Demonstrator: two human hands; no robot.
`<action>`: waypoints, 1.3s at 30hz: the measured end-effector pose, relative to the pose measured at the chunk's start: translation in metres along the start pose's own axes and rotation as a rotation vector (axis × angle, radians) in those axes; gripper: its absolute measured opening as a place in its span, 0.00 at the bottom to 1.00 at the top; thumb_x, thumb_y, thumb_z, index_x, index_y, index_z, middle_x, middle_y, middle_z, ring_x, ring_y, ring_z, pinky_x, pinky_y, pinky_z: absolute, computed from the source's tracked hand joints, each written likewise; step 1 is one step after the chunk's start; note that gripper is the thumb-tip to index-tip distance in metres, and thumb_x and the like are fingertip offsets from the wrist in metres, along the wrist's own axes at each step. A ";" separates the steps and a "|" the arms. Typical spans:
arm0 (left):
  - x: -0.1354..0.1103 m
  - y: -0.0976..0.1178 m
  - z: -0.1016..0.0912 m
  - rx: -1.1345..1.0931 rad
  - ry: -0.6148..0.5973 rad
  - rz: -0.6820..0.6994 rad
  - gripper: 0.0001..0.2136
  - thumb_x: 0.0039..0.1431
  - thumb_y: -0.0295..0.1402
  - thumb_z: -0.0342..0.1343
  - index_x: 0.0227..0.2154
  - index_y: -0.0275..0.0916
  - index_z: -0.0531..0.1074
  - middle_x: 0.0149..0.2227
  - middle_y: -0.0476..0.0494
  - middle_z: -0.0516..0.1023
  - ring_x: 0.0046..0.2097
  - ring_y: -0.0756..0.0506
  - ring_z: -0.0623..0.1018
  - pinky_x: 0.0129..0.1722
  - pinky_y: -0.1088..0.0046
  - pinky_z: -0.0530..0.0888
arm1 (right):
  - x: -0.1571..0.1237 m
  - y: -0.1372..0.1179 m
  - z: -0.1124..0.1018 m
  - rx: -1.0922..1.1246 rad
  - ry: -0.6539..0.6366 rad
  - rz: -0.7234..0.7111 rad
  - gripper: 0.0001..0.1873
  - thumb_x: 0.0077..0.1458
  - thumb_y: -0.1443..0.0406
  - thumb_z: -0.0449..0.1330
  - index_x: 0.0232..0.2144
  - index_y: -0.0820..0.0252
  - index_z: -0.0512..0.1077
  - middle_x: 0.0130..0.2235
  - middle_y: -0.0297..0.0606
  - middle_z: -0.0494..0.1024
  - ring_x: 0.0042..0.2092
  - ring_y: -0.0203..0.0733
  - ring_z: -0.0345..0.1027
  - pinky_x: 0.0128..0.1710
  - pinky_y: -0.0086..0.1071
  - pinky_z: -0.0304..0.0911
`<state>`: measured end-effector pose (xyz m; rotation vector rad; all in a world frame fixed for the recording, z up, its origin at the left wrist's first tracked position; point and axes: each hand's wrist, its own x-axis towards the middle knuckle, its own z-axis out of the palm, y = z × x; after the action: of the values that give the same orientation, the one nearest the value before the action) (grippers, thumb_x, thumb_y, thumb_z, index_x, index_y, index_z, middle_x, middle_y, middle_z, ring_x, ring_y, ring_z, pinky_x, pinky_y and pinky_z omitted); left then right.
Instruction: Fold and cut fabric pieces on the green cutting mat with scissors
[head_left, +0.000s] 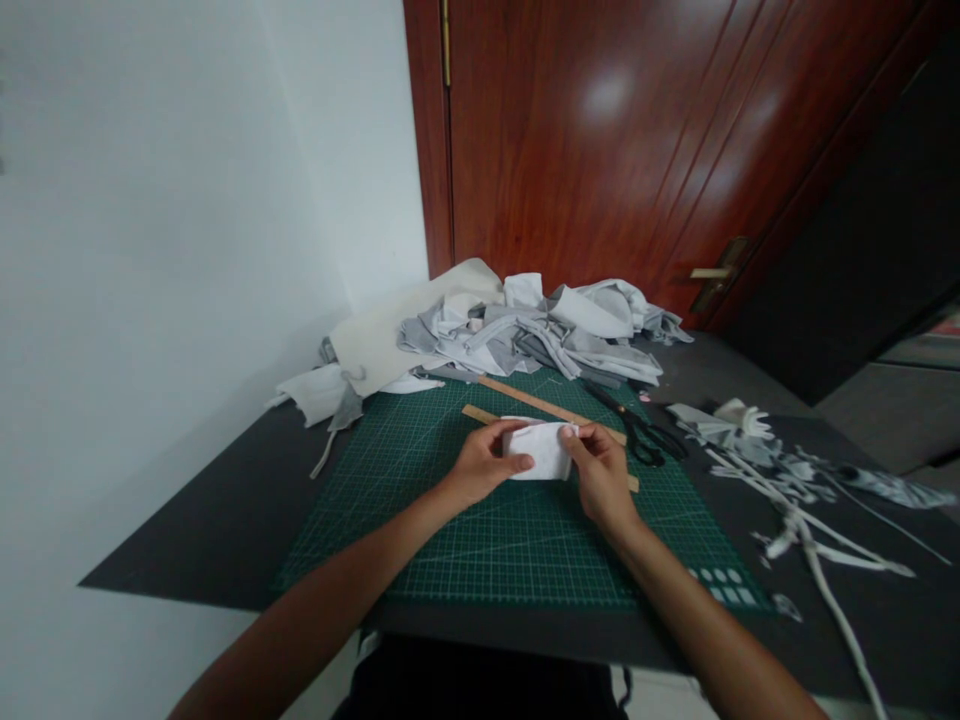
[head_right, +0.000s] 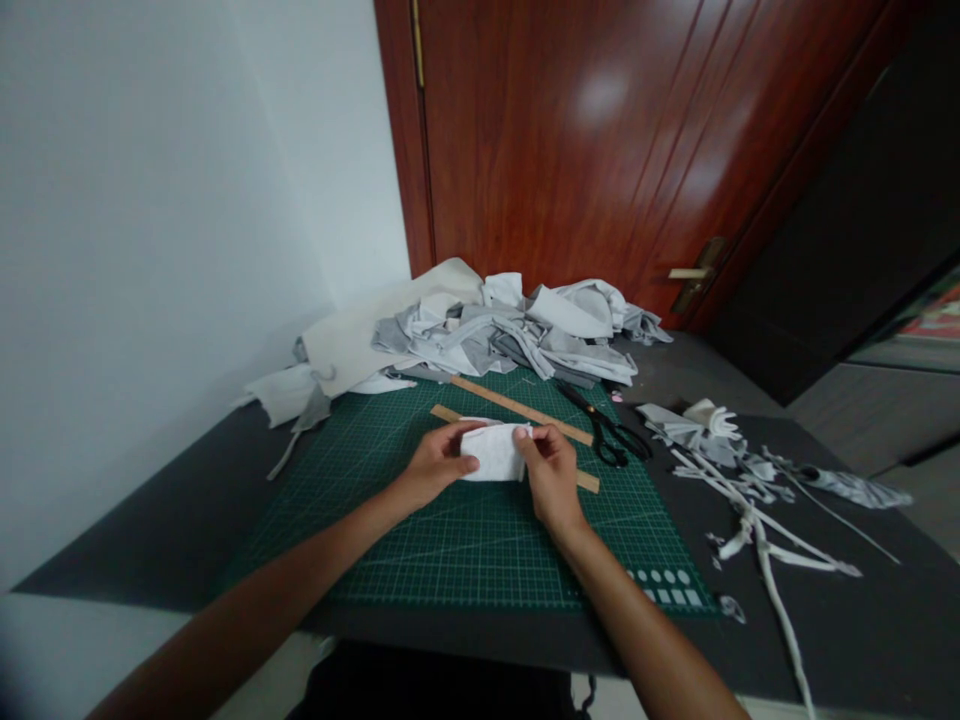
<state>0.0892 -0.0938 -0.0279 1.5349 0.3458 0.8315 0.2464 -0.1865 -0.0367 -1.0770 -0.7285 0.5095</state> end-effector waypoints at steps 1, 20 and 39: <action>0.000 0.002 0.001 0.047 0.001 0.016 0.33 0.40 0.50 0.73 0.48 0.36 0.79 0.46 0.38 0.81 0.46 0.39 0.79 0.46 0.66 0.74 | 0.000 0.000 0.000 -0.007 0.002 0.005 0.18 0.47 0.52 0.73 0.24 0.56 0.73 0.25 0.28 0.74 0.27 0.37 0.62 0.29 0.31 0.57; -0.002 -0.018 0.005 0.073 -0.038 -0.174 0.26 0.41 0.54 0.72 0.28 0.33 0.77 0.28 0.45 0.78 0.31 0.47 0.76 0.34 0.71 0.72 | 0.012 -0.005 -0.003 0.249 0.176 0.154 0.22 0.34 0.55 0.78 0.21 0.55 0.68 0.25 0.27 0.74 0.28 0.38 0.67 0.31 0.34 0.65; -0.005 -0.016 0.009 0.106 0.145 -0.132 0.30 0.53 0.62 0.59 0.22 0.34 0.73 0.23 0.48 0.73 0.29 0.48 0.71 0.30 0.72 0.66 | 0.000 -0.002 0.004 0.191 0.095 0.147 0.21 0.39 0.54 0.76 0.22 0.56 0.69 0.24 0.26 0.70 0.27 0.36 0.61 0.29 0.31 0.58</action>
<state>0.0960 -0.1010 -0.0441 1.5353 0.5992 0.8326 0.2437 -0.1846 -0.0341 -0.9726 -0.5085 0.6359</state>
